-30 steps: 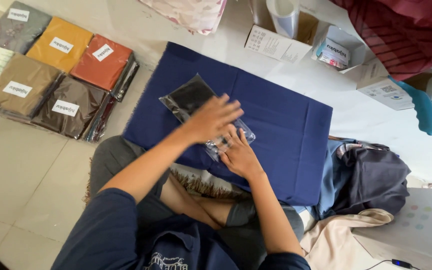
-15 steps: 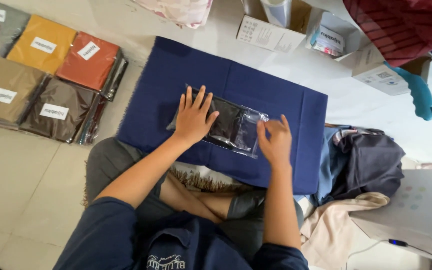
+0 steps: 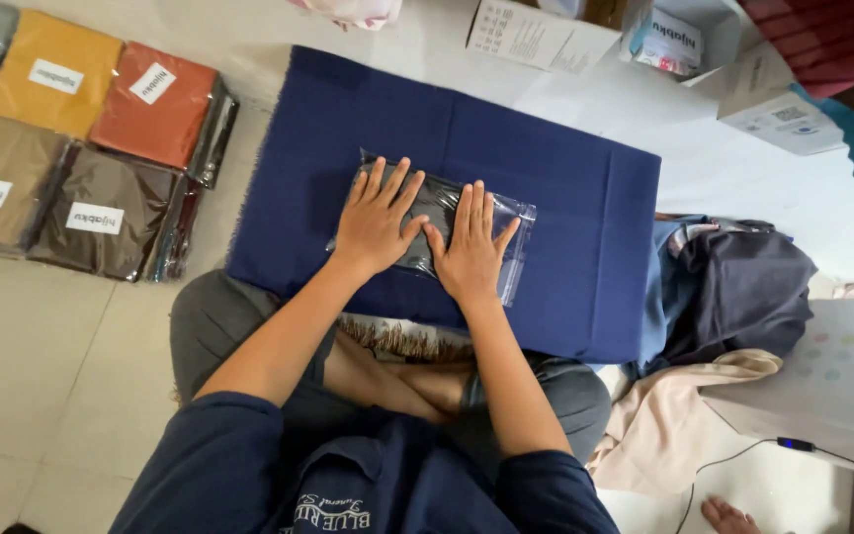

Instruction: The person uses a lint roller to clean pieces of fabric on a blue mat, folds the fabric by hand into rectangular shapes, and places the folded items into plastic bags with labels.

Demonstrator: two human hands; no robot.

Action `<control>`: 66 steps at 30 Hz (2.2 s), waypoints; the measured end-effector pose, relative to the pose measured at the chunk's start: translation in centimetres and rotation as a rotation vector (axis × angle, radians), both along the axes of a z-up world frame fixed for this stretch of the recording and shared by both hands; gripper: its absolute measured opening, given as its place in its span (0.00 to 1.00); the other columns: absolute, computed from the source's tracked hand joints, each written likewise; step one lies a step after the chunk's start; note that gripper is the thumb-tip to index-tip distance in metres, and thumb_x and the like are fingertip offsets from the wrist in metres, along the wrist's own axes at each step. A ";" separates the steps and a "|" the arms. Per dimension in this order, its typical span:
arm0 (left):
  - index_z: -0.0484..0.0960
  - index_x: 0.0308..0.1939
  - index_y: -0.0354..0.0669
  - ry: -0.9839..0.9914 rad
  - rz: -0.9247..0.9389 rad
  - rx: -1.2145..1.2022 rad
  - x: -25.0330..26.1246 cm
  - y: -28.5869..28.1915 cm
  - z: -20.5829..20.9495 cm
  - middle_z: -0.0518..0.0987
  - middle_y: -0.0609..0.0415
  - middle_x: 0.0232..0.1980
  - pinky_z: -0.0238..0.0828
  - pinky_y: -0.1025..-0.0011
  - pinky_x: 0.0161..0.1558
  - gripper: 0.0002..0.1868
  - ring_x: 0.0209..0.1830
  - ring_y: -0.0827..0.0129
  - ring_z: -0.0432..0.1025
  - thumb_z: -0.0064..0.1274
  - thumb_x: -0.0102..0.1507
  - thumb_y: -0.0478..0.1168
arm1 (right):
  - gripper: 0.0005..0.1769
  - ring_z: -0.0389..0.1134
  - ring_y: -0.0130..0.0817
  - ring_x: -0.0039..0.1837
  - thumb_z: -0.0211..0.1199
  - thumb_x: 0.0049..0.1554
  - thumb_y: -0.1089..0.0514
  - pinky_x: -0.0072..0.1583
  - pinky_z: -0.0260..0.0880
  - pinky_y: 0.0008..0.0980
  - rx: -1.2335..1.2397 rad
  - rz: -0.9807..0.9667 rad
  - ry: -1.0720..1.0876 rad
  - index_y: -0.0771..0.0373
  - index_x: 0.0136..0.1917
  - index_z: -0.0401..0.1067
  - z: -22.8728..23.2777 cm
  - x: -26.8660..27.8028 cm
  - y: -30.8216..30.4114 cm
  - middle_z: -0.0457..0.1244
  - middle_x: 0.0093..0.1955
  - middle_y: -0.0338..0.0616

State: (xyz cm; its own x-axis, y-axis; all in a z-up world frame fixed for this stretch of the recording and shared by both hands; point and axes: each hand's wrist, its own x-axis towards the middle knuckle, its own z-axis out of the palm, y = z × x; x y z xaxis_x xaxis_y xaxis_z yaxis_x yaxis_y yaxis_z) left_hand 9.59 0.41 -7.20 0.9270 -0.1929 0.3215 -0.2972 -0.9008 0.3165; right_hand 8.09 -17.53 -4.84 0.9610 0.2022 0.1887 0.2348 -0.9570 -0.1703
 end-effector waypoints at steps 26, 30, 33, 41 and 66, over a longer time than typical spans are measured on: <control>0.83 0.59 0.66 0.357 -0.155 0.204 11.2 4.0 1.9 0.82 0.57 0.54 0.52 0.44 0.67 0.22 0.59 0.58 0.75 0.58 0.62 0.58 | 0.05 0.70 0.32 0.51 0.70 0.55 0.41 0.70 0.56 0.61 0.106 0.018 0.131 0.35 0.46 0.78 -4.8 12.1 -15.5 0.63 0.40 0.19; 0.86 0.47 0.55 0.289 -0.202 0.080 7.7 4.5 11.6 0.83 0.52 0.46 0.59 0.49 0.61 0.18 0.52 0.52 0.77 0.67 0.56 0.52 | 0.03 0.70 0.43 0.52 0.71 0.57 0.51 0.70 0.53 0.52 0.368 0.193 -0.195 0.44 0.45 0.79 6.1 8.6 -14.2 0.66 0.42 0.32; 0.84 0.42 0.52 0.107 -0.240 -0.016 4.2 4.0 16.8 0.80 0.54 0.44 0.67 0.55 0.55 0.16 0.49 0.53 0.77 0.70 0.54 0.46 | 0.04 0.69 0.43 0.57 0.72 0.59 0.57 0.75 0.47 0.52 0.431 0.175 -0.301 0.49 0.48 0.79 11.6 4.9 -14.3 0.66 0.45 0.34; 0.82 0.42 0.55 -0.186 -0.324 0.089 -3.4 0.9 5.1 0.77 0.59 0.46 0.67 0.58 0.56 0.17 0.51 0.61 0.73 0.69 0.52 0.46 | 0.08 0.68 0.50 0.60 0.72 0.54 0.66 0.78 0.49 0.57 0.387 0.127 -0.294 0.56 0.46 0.81 3.2 -3.8 -17.5 0.67 0.50 0.41; 0.59 0.80 0.50 -0.004 -0.005 -0.030 0.4 -5.3 -0.5 0.56 0.46 0.82 0.39 0.44 0.76 0.36 0.82 0.40 0.46 0.39 0.72 0.60 | 0.40 0.36 0.49 0.87 0.40 0.70 0.36 0.79 0.23 0.64 0.072 -0.023 0.051 0.59 0.86 0.41 -1.8 2.1 -4.0 0.36 0.88 0.51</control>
